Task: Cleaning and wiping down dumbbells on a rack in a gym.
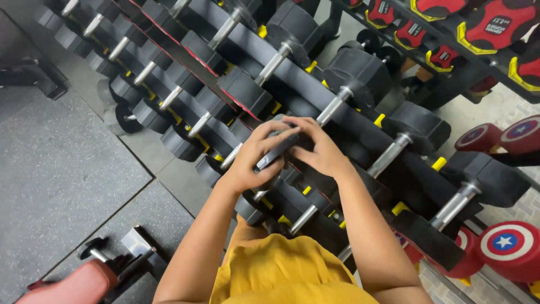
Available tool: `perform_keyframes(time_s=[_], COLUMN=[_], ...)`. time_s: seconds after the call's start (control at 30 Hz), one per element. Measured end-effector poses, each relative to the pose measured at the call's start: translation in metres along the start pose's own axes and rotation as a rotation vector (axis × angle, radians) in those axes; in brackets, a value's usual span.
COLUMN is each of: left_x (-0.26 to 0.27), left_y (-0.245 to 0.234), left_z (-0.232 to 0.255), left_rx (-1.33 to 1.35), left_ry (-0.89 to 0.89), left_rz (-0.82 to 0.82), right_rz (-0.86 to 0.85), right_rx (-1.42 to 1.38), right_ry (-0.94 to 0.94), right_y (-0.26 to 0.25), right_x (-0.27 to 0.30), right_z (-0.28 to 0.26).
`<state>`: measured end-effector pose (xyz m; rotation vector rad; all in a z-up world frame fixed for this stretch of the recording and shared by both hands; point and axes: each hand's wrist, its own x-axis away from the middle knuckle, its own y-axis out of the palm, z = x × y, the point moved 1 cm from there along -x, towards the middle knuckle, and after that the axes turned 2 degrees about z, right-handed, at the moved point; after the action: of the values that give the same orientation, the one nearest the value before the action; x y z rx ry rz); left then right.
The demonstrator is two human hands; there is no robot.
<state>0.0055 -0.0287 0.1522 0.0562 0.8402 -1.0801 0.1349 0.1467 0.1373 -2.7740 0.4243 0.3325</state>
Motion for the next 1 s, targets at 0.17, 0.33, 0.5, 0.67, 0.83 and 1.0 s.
perform_keyframes(time_s=[0.17, 0.33, 0.5, 0.67, 0.83, 1.0], left_x=[0.003, 0.019, 0.037, 0.061, 0.077, 0.097], left_y=[0.006, 0.026, 0.036, 0.036, 0.041, 0.043], left_z=[0.016, 0.017, 0.006, -0.005, -0.017, -0.025], left_rx=[0.189, 0.295, 0.294, 0.228, 0.127, 0.12], left_ry=[-0.127, -0.105, -0.056, -0.17, -0.161, -0.203], left_rz=[-0.065, -0.11, -0.071, 0.031, 0.018, 0.085], right_rz=[0.024, -0.052, 0.13, 0.622, 0.726, 0.258], right_rx=[0.022, 0.126, 0.123, 0.057, 0.438, 1.063], right_ry=[0.301, 0.364, 0.323, 0.129, -0.163, -0.372], right_y=[-0.014, -0.039, -0.08, -0.126, -0.088, -0.01], right_x=[0.024, 0.053, 0.073, 0.084, 0.049, 0.005], right_z=[0.019, 0.029, 0.033, 0.032, -0.006, -0.006])
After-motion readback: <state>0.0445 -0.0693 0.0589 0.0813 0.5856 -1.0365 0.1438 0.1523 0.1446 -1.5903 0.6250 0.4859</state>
